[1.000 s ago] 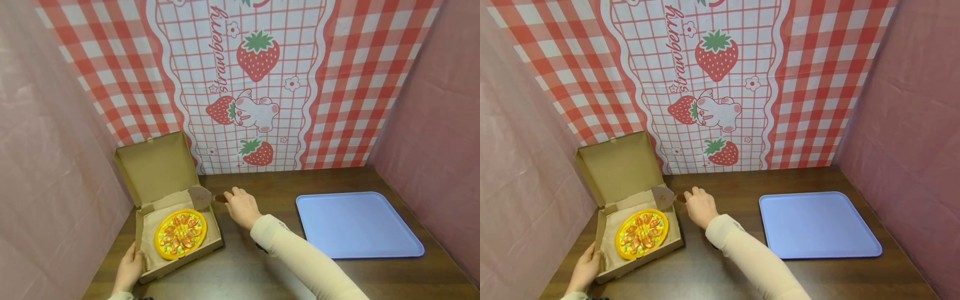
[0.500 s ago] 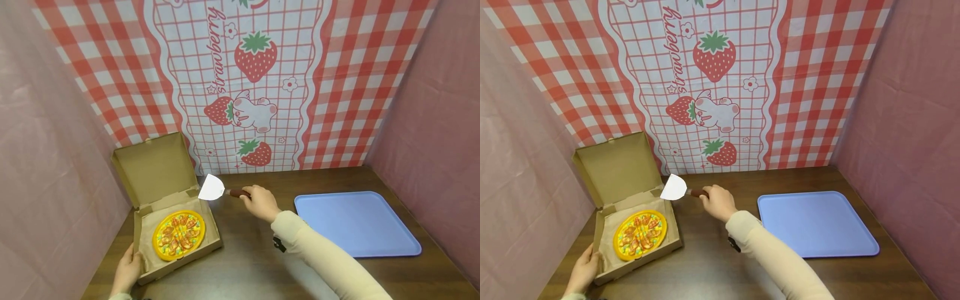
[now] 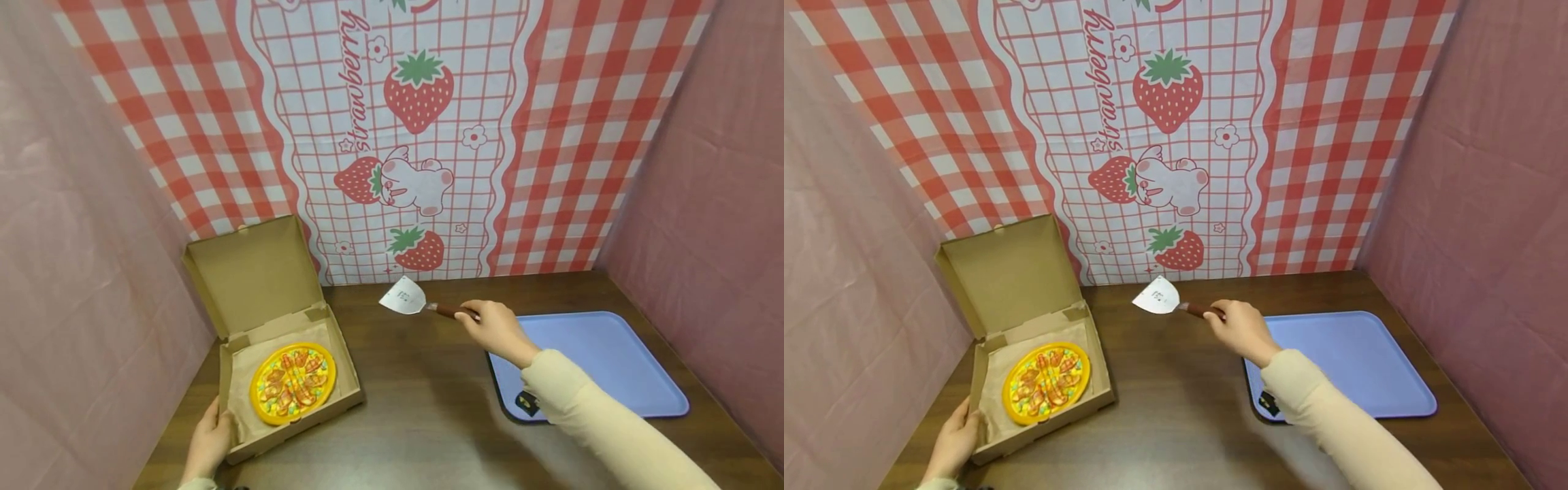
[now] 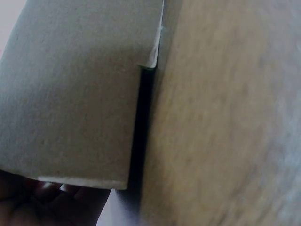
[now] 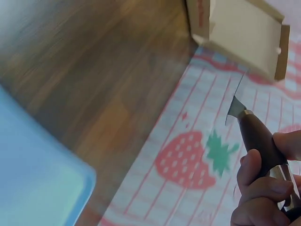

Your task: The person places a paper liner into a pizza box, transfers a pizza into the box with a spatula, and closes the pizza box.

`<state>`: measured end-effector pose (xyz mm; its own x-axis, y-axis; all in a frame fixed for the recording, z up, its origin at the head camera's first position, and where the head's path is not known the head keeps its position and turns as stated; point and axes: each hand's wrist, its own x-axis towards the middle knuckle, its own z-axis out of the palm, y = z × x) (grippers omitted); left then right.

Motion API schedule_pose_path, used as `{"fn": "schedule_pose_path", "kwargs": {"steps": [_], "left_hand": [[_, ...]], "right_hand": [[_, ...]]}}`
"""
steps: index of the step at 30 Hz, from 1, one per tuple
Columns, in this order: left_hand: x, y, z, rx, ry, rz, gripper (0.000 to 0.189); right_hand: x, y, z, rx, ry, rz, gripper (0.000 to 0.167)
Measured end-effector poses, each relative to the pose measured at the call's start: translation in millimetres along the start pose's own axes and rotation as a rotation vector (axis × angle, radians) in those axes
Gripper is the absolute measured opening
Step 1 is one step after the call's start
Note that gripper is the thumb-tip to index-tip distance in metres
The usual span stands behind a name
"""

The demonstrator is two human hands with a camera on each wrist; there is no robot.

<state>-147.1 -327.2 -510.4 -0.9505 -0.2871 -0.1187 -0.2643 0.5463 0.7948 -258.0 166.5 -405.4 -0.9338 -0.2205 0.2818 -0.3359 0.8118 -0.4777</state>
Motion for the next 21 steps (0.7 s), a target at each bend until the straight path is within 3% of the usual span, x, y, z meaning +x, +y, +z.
{"fn": "schedule_pose_path", "kwargs": {"steps": [10, 17, 21], "left_hand": [[0.3, 1.9, -0.1, 0.003, 0.000, 0.005, 0.055], [-1.4, 0.9, 0.6, -0.003, -0.003, -0.003, 0.055], [-2.2, 2.4, 0.9, -0.008, -0.003, -0.002, 0.055]], "right_hand": [[-45.8, 64.6, -40.1, -0.011, 0.009, 0.079, 0.033], [-85.1, 106.1, -63.6, -0.061, 0.066, 0.110, 0.029], [-107.1, 126.7, -79.4, -0.114, 0.054, 0.190, 0.035]]}}
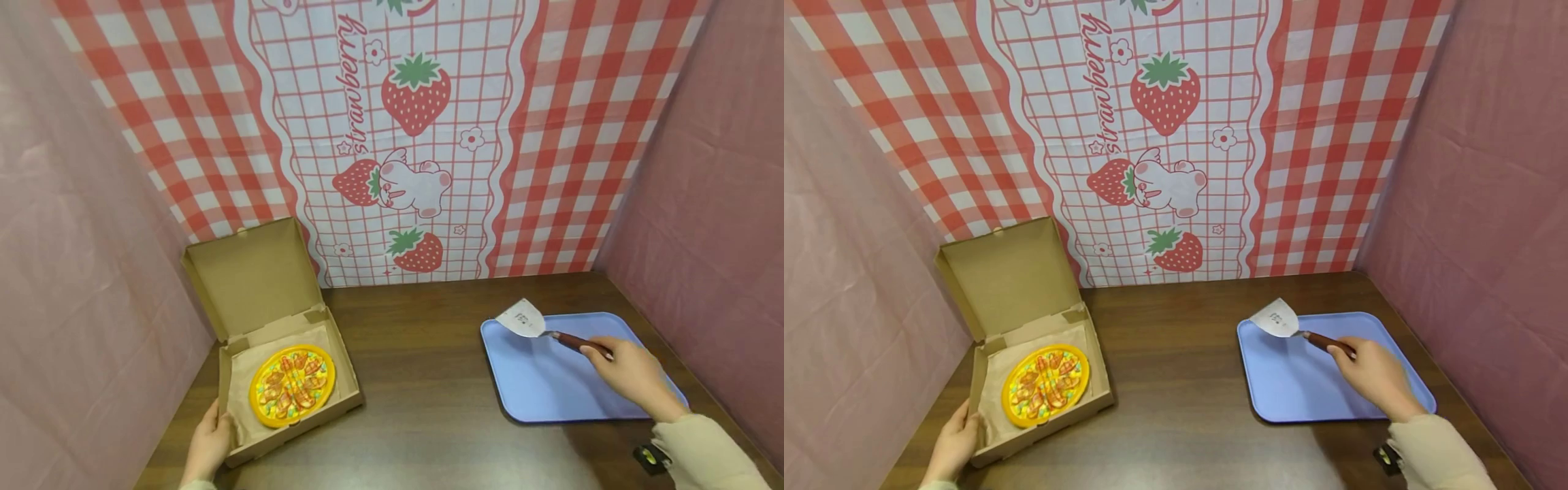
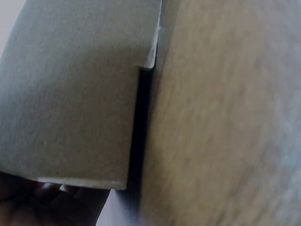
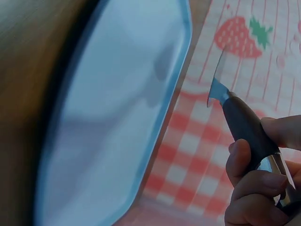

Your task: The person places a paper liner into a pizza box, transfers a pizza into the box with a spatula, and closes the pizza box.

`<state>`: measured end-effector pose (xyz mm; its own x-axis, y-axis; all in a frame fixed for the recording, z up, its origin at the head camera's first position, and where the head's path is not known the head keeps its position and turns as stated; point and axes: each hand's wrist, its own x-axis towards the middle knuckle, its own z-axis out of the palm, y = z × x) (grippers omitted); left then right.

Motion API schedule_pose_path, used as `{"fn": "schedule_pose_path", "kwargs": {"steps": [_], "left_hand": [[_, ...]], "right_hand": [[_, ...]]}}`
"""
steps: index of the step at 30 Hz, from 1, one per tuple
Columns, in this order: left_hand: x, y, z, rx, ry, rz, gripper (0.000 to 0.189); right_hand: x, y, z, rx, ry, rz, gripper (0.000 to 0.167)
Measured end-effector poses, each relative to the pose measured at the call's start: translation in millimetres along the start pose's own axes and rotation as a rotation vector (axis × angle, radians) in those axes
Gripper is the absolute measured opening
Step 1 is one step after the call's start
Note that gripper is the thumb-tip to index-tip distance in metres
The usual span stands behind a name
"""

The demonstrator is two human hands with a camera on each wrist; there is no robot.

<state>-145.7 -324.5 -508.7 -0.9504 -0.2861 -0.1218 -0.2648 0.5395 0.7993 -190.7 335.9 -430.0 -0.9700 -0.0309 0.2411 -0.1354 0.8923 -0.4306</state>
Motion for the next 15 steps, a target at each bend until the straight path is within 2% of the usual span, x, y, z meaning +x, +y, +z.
{"fn": "schedule_pose_path", "kwargs": {"steps": [6, 12, 15], "left_hand": [[-0.6, -0.5, 0.0, -0.002, 0.003, 0.002, 0.055], [1.0, -0.9, -0.4, 0.012, 0.001, 0.003, 0.055], [1.4, -1.5, -0.7, 0.015, -0.002, 0.003, 0.055]], "right_hand": [[-20.5, 37.1, -16.3, -0.068, -0.059, 0.098, 0.048], [-34.0, 74.2, -26.8, -0.085, -0.082, 0.193, 0.053], [-40.0, 89.6, -29.4, -0.102, -0.069, 0.213, 0.051]]}}
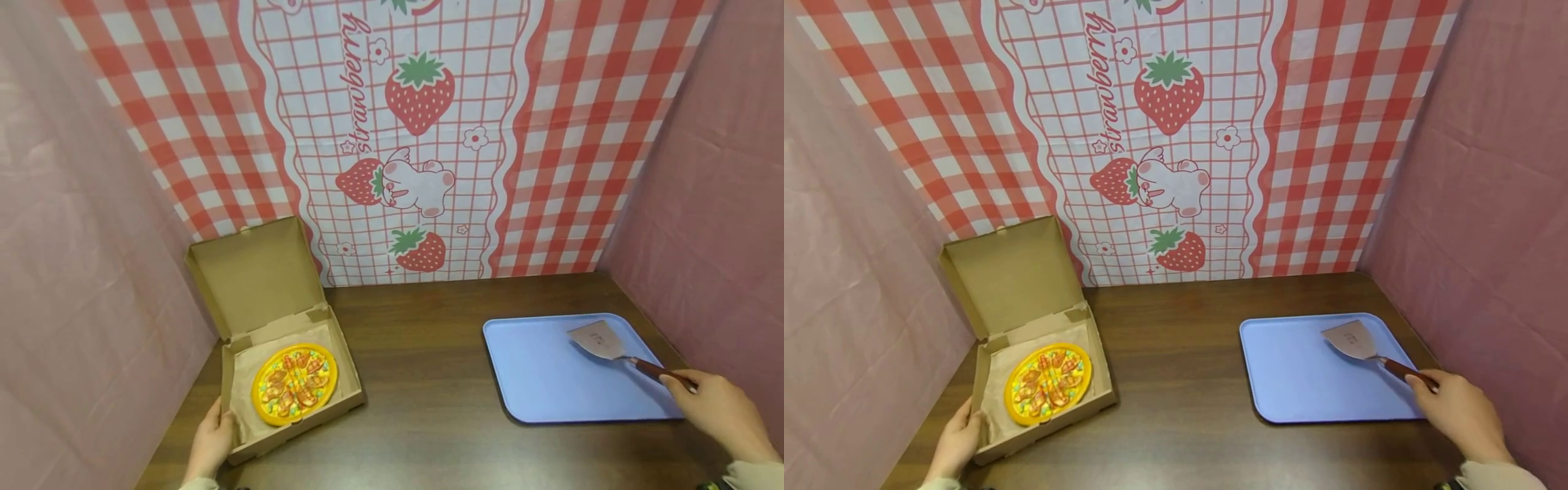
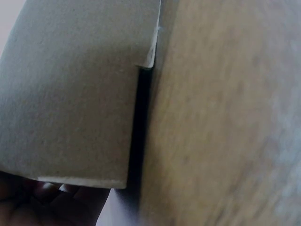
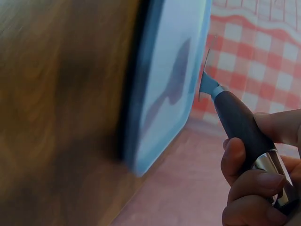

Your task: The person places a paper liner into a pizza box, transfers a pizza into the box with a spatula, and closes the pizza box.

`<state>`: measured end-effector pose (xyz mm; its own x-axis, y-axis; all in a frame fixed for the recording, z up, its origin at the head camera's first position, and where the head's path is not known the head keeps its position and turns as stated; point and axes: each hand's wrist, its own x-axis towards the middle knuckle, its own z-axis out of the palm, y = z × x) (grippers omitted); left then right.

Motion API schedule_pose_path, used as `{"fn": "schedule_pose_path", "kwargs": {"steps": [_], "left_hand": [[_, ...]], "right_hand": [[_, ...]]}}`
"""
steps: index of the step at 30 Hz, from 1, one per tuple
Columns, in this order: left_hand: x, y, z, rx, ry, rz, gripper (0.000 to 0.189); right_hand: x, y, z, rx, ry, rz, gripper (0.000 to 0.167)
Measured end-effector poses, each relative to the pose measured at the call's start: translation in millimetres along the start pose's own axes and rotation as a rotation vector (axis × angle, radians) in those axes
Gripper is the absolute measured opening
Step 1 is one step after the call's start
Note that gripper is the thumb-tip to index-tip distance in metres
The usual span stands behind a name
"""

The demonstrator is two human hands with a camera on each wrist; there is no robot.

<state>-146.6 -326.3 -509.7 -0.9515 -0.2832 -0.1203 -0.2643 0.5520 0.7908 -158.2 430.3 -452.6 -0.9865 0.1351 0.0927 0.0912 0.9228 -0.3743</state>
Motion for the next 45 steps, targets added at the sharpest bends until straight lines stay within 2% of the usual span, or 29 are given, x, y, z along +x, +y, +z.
{"fn": "schedule_pose_path", "kwargs": {"steps": [4, 10, 20, 37, 45], "left_hand": [[-0.1, 0.1, 0.0, 0.001, -0.005, -0.001, 0.055], [0.1, 0.7, -0.8, 0.020, -0.009, -0.004, 0.056], [1.4, 2.1, 0.6, 0.015, 0.005, 0.006, 0.055], [1.9, 0.4, 0.2, -0.002, -0.005, -0.012, 0.056], [0.8, -0.1, -0.4, -0.010, -0.010, -0.014, 0.057]], "right_hand": [[-5.6, 17.1, 2.0, -0.016, 0.002, 0.026, 0.050], [-14.0, 30.3, 2.7, -0.020, -0.064, 0.021, 0.054], [-17.8, 31.1, 5.9, -0.030, -0.051, 0.023, 0.049], [-12.1, 34.8, 7.5, -0.015, -0.110, 0.052, 0.054], [-8.9, 30.4, 6.3, -0.029, -0.088, 0.035, 0.047]]}}
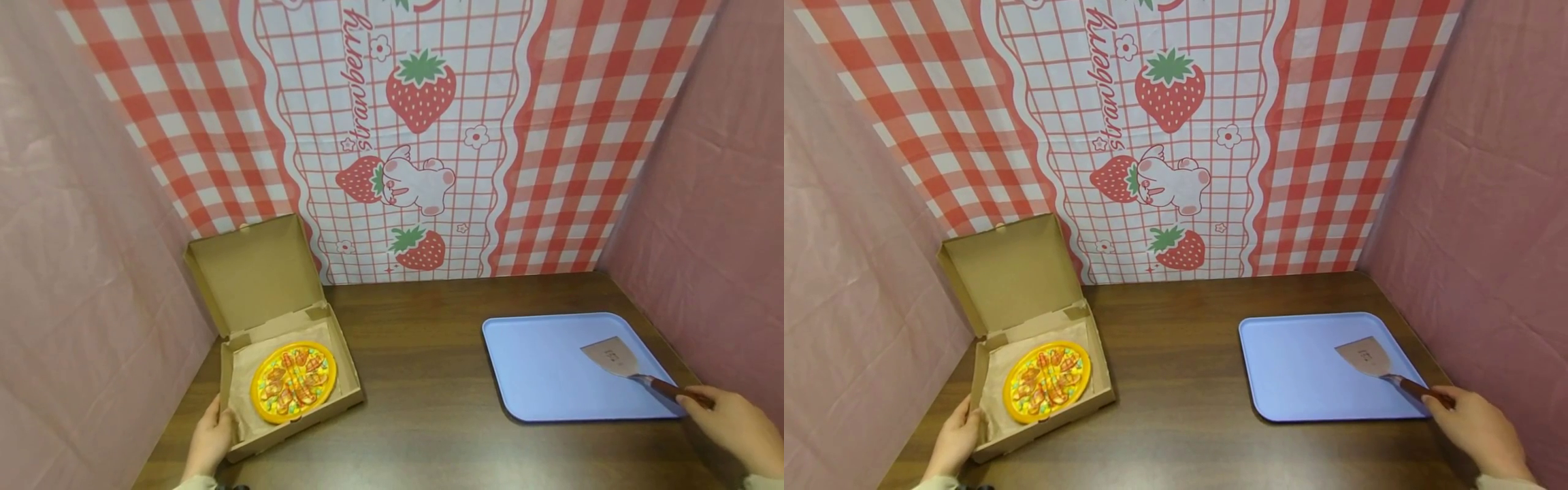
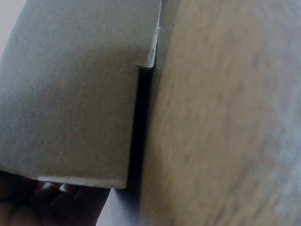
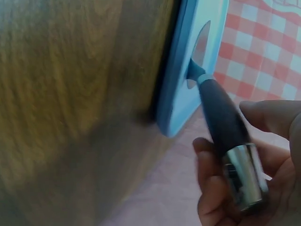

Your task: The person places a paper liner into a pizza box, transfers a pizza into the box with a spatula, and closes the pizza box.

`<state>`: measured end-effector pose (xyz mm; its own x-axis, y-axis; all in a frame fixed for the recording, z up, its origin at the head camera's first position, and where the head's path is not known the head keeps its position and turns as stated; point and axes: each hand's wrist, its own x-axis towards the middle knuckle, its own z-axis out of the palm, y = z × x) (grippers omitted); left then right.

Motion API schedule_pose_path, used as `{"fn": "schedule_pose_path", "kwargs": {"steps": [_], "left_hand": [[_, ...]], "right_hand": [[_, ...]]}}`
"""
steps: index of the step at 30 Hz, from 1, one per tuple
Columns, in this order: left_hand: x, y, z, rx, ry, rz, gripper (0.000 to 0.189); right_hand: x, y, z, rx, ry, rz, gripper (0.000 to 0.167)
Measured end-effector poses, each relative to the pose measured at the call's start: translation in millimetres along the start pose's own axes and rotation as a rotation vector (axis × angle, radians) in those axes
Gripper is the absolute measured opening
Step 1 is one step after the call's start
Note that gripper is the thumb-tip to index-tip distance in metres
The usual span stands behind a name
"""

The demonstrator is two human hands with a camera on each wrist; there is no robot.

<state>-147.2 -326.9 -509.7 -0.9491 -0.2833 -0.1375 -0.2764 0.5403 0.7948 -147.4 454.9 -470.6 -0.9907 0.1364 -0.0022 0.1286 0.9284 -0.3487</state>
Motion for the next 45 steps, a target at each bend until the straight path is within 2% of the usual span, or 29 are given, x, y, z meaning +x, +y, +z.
{"fn": "schedule_pose_path", "kwargs": {"steps": [3, 6, 13, 20, 27, 33, 45], "left_hand": [[0.0, 0.3, 0.1, -0.006, 0.004, 0.000, 0.057], [-0.1, 0.2, 0.6, -0.005, 0.012, 0.007, 0.056], [0.0, 0.1, 1.1, -0.006, 0.014, 0.004, 0.056], [0.4, -0.5, 1.6, -0.018, 0.028, 0.012, 0.055], [0.4, -1.8, 1.7, -0.012, 0.030, 0.011, 0.056], [0.8, -2.3, 3.2, 0.004, 0.040, 0.018, 0.055], [0.0, -1.0, 2.3, -0.008, 0.041, 0.021, 0.054]], "right_hand": [[2.2, -8.6, -0.3, -0.040, 0.072, -0.077, 0.039], [5.1, -22.2, -1.4, -0.075, 0.139, -0.140, 0.041], [15.7, -66.3, 2.0, -0.064, 0.128, -0.215, 0.048], [26.6, -124.5, 24.3, 0.076, 0.151, -0.326, 0.046], [36.6, -189.8, 50.1, 0.259, 0.116, -0.392, 0.052], [44.8, -233.1, 74.6, 0.372, 0.128, -0.450, 0.050], [53.0, -309.5, 112.9, 0.516, -0.017, -0.493, 0.052]]}}
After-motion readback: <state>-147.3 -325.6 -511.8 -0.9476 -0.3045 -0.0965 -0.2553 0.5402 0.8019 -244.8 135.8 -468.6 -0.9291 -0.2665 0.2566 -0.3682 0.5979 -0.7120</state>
